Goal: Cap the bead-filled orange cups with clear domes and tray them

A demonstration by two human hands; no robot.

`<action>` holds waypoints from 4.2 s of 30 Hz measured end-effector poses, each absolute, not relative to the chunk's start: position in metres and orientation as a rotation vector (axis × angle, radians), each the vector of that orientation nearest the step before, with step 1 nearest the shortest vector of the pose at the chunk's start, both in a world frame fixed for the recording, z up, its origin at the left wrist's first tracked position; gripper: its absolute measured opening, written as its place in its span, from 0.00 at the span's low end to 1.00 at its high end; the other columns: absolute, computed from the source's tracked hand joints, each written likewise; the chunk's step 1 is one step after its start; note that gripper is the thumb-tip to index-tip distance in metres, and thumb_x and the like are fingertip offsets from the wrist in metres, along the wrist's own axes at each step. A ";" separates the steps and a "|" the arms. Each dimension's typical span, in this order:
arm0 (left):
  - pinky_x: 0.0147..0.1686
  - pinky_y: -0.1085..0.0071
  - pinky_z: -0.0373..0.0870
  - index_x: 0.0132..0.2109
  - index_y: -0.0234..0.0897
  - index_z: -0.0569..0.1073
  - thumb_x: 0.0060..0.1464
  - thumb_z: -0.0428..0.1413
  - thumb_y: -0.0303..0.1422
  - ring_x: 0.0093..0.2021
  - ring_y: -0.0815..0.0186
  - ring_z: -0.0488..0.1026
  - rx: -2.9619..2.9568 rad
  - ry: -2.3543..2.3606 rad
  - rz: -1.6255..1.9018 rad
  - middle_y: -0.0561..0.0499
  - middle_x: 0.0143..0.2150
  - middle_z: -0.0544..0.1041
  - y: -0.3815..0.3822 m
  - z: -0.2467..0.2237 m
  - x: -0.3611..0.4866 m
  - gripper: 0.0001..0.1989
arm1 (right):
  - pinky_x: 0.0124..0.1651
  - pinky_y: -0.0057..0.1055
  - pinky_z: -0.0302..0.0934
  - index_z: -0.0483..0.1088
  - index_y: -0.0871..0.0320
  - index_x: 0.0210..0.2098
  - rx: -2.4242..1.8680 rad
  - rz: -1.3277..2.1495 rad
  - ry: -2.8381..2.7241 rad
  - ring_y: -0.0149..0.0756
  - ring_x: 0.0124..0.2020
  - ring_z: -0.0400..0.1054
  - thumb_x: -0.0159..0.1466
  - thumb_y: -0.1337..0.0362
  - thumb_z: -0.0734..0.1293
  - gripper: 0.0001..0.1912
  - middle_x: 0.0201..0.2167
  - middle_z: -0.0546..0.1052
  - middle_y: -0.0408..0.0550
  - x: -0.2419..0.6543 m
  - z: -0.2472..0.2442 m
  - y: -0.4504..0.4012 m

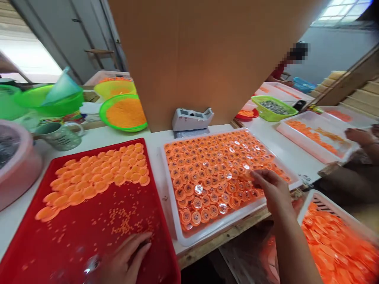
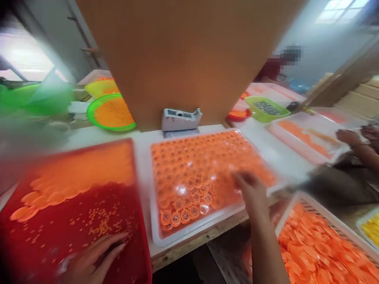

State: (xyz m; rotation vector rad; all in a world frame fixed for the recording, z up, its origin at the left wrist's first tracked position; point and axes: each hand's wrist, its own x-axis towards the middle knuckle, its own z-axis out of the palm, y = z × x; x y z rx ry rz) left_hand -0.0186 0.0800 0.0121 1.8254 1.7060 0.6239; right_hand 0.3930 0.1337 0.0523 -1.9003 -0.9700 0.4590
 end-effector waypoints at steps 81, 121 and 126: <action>0.27 0.66 0.78 0.46 0.38 0.71 0.44 0.61 0.34 0.37 0.62 0.72 0.674 1.467 0.894 0.51 0.40 0.72 0.059 0.056 -0.085 0.19 | 0.23 0.21 0.62 0.77 0.60 0.38 -0.868 2.340 -0.534 0.28 0.25 0.65 0.54 0.62 0.74 0.13 0.33 0.76 0.49 0.108 0.033 0.101; 0.54 0.63 0.72 0.55 0.39 0.76 0.53 0.55 0.23 0.55 0.57 0.75 0.994 1.369 0.874 0.45 0.55 0.78 0.060 0.053 -0.055 0.22 | 0.33 0.25 0.63 0.75 0.53 0.34 -1.176 1.171 -1.906 0.30 0.30 0.69 0.65 0.69 0.68 0.05 0.29 0.75 0.40 0.105 0.034 0.099; 0.49 0.68 0.76 0.50 0.35 0.75 0.48 0.62 0.27 0.49 0.59 0.79 0.683 1.321 0.982 0.47 0.47 0.82 0.060 0.062 -0.054 0.20 | 0.36 0.25 0.65 0.73 0.53 0.38 -1.092 1.012 -1.942 0.30 0.33 0.71 0.65 0.72 0.67 0.07 0.33 0.76 0.41 0.110 0.036 0.095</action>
